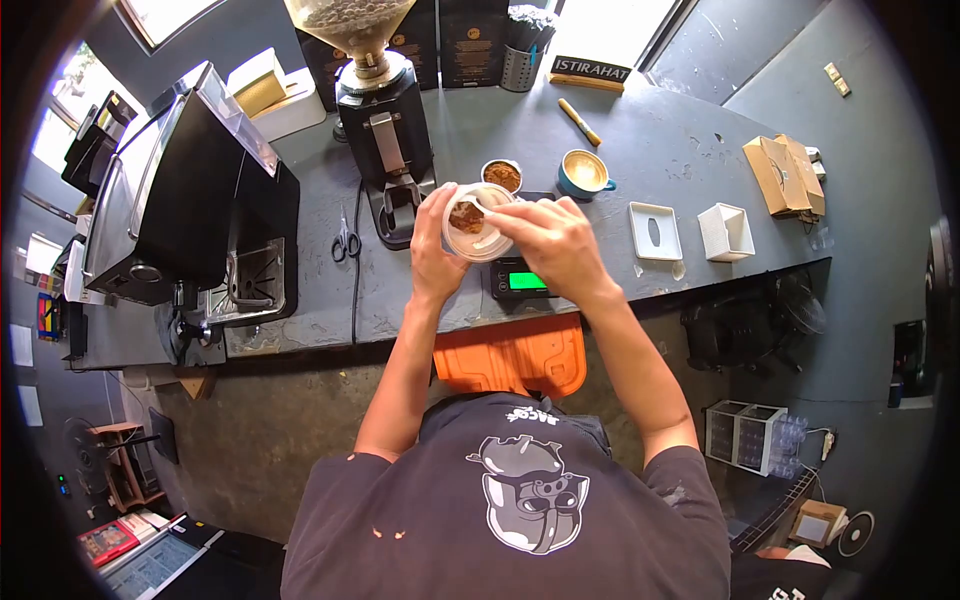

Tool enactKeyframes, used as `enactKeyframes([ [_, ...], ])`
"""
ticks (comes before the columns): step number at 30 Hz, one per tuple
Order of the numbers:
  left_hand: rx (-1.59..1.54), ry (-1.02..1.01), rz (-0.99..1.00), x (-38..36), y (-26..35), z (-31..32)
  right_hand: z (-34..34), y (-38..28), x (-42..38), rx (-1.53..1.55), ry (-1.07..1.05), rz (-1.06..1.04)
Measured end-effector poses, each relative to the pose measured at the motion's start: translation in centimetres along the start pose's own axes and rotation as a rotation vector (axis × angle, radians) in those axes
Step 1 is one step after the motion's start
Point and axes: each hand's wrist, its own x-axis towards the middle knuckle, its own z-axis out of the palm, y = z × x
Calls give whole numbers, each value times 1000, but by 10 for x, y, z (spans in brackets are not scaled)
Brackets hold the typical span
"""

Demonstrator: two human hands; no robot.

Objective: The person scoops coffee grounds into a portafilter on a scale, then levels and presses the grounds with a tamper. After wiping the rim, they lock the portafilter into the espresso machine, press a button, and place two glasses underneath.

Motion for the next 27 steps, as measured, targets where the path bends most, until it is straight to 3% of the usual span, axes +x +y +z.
enactKeyframes([
  [5, -28, 43, 94, 4, 0, -8, -1, -10, -7, -67, -145, -77],
  [9, -41, 35, 86, 3, -3, -9, -5, -13, 5, -225, 51, -77],
  [13, 0, 86, 135, 7, -3, -9, 5, -19, -2, -263, -52, -44],
  [18, 49, 111, 177, 10, -3, -11, 4, -29, 5, -251, 133, 0],
  [27, 110, 171, 210, 12, 2, -13, 13, -26, 2, -216, 98, -13],
])
